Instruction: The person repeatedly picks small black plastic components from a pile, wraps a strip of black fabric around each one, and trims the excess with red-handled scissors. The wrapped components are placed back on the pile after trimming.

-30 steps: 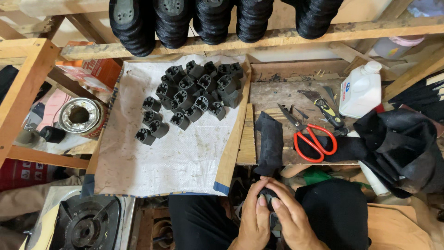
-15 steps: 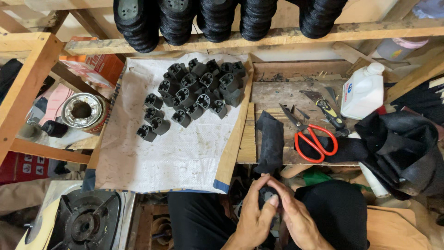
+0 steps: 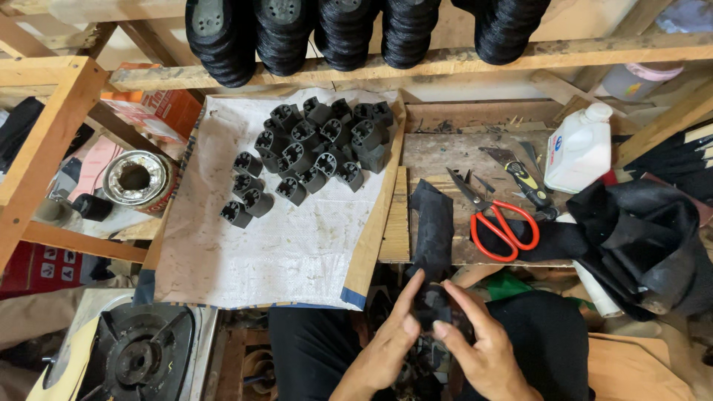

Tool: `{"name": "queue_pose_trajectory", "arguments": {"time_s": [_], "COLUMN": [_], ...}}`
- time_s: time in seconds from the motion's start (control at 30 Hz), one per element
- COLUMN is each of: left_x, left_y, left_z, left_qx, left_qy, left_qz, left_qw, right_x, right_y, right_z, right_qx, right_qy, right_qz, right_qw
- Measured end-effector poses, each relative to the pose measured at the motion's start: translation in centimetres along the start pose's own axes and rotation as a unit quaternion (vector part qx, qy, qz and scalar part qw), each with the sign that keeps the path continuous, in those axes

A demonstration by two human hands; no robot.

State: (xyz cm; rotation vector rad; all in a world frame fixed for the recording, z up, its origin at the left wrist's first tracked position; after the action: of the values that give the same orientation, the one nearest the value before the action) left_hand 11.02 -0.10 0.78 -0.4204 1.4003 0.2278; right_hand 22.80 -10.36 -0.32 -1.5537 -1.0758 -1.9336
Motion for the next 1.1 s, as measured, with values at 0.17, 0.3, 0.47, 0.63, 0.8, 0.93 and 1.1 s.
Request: {"name": "queue_pose_trajectory", "arguments": {"time_s": [0.17,0.3,0.47,0.63,0.8,0.93,1.1], "left_x": [-2.7,-1.5,-1.4,-1.8,-2.3,-1.3,-0.1], "left_y": [-1.6,-0.4,-0.3,-0.4,-0.1,0.2,0.3], "left_z": [0.9,1.5,1.9,2.0,2.6,2.6,2.6], "left_qx": [0.030,-0.003,0.010,0.027,0.072,0.072,0.086], "left_qy": [-0.029,0.083,0.097,0.086,0.060,0.113,0.123], "left_qz": [0.093,0.188,0.182,0.207,0.303,0.178,0.081], "left_qw": [0.995,0.979,0.979,0.974,0.948,0.975,0.985], "right_x": [-4.9,-5.0,-4.8,-4.2,-4.3,-4.6,-3.9], "right_y": [-0.5,-0.9,-1.0,-0.9,0.2,-0.8,-1.5], "right_z": [-0.3,-0.1,0.2,0.7,0.5,0.6,0.5], "right_qx": [0.037,0.034,0.037,0.051,0.011,0.050,0.110], "right_qy": [-0.193,-0.223,-0.243,-0.173,-0.143,-0.168,-0.177], "right_qz": [0.104,0.218,0.203,0.094,-0.129,0.085,0.197], "right_qw": [0.975,0.950,0.948,0.979,0.981,0.981,0.958]}}
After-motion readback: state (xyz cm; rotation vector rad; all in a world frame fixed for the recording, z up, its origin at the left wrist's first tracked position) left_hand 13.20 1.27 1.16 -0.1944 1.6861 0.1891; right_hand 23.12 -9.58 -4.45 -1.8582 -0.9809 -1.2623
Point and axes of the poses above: each hand's wrist, its own z-axis towards the middle knuckle, its own y-axis out of the back of the hand, x = y × z, the point moved 10 cm from there along z, towards the middle knuckle, and after that the axes turned 4 degrees about -z, right-handed, at the moved point
